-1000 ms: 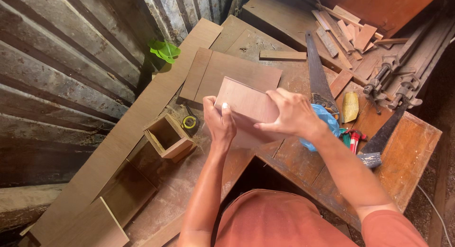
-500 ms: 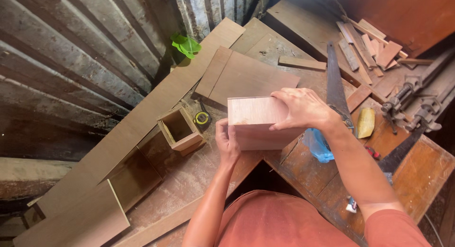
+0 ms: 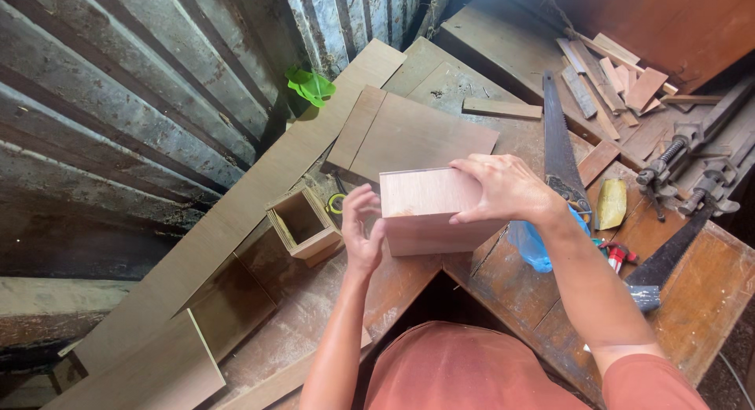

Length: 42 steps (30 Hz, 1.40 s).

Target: The person assembles a small wooden box by aligning two wooden panels and hammering nails into the joints. They repeatedly pick up nails from a plastic bag and use a hammer to secure the pieces together.

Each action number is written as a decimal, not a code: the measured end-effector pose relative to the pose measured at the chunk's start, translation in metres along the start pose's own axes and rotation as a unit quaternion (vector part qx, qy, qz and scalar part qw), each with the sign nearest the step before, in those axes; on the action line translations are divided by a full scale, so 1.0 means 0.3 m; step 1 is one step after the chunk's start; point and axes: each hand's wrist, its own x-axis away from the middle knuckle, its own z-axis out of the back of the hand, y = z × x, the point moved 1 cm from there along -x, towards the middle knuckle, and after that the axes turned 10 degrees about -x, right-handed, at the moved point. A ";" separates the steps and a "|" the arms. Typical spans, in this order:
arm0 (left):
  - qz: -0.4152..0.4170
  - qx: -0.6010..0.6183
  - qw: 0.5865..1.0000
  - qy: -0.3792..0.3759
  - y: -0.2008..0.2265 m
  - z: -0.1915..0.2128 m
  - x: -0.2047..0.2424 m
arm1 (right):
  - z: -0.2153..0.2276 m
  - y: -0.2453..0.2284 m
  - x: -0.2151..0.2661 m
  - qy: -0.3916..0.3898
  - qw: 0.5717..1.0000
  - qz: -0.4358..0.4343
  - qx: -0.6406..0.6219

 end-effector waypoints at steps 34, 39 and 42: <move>-0.150 -0.116 0.977 -0.102 -0.089 -0.005 -0.014 | -0.033 -0.042 0.013 0.079 0.988 -0.047 -0.127; -0.129 -0.088 0.981 -0.113 -0.084 -0.001 -0.009 | -0.106 -0.120 0.013 0.149 0.930 0.139 -0.307; -0.117 -0.086 0.983 -0.117 -0.081 0.005 -0.009 | -0.161 -0.167 -0.001 0.124 0.901 0.132 -0.395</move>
